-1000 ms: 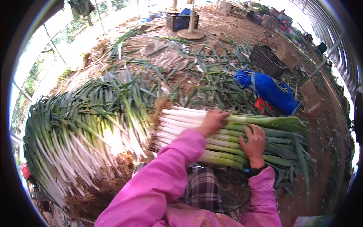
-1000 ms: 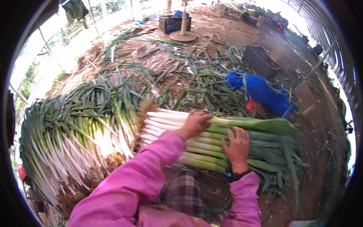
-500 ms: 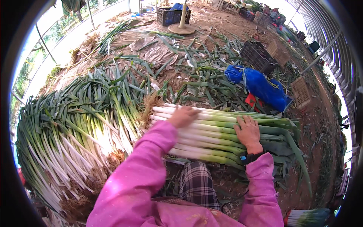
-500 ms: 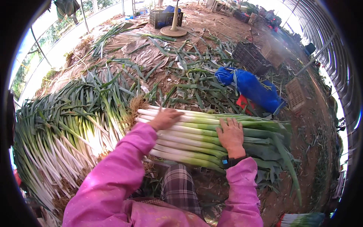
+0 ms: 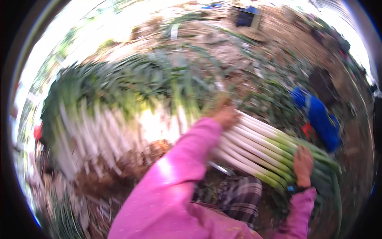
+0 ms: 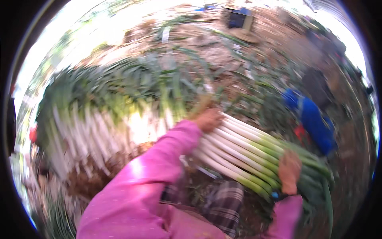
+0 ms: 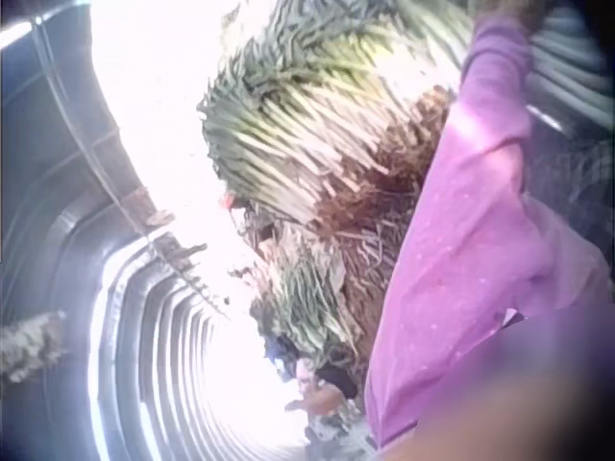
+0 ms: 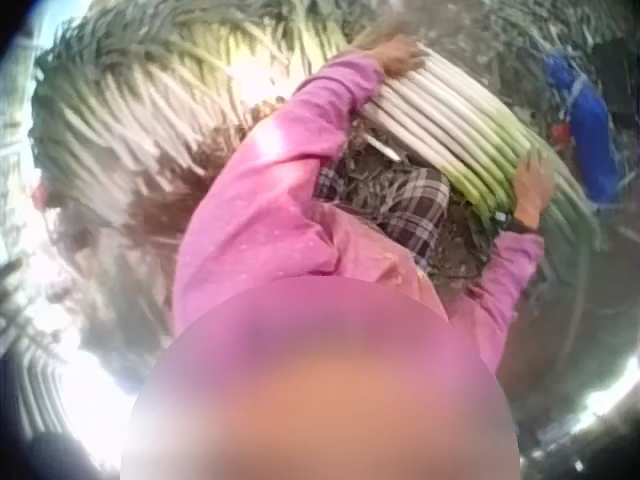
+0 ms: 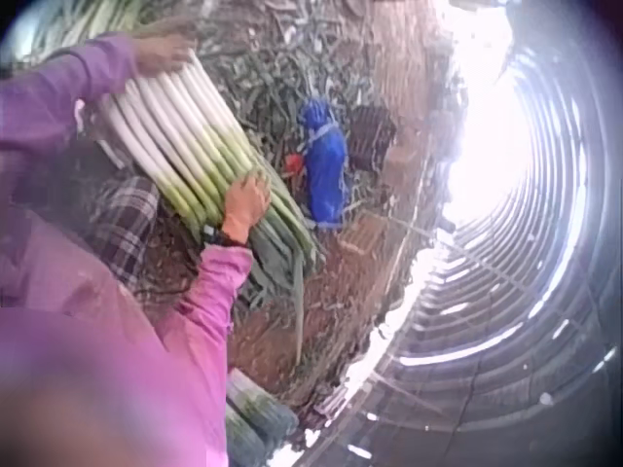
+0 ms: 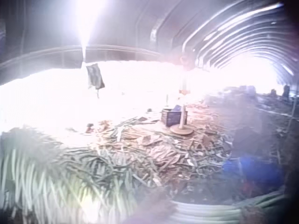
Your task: The person gathers leeks from a pile and places them into a metal frame, aligning them by hand and removing stray leaves. They then use a blade to trim the roots and green tops before removing the bundle from the frame.
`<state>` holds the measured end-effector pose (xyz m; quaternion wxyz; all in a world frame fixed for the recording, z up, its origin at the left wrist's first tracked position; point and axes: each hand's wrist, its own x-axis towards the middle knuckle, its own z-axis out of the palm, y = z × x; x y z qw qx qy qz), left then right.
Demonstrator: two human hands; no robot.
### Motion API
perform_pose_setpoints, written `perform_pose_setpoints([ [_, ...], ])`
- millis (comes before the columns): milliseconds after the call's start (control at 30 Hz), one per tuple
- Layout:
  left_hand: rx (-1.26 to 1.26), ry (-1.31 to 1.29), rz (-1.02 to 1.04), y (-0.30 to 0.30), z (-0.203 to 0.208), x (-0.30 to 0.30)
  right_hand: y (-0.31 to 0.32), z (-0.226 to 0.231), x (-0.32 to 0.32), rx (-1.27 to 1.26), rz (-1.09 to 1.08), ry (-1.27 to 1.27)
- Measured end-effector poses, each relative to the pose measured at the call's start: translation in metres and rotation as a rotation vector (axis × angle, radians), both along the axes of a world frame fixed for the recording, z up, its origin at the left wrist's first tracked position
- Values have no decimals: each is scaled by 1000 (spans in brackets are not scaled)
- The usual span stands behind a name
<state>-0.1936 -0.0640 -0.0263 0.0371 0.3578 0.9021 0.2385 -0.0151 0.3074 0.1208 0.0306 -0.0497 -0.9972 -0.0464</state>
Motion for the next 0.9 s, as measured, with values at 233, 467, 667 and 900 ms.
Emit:
perform_pose_setpoints([
  [233, 704, -117, 456, -101, 21, 45, 15, -16, -1, -6, 59, 41],
  [467, 489, 9, 1687, -334, -103, 158, 13, -9, -5, 57, 67, 46],
  [667, 958, -236, 1535, -404, -132, 120, 12, -18, -8, 37, 71, 9],
  [900, 1356, -556, 1328, -340, -62, 106, 12, -12, -3, 65, 53, 47],
])
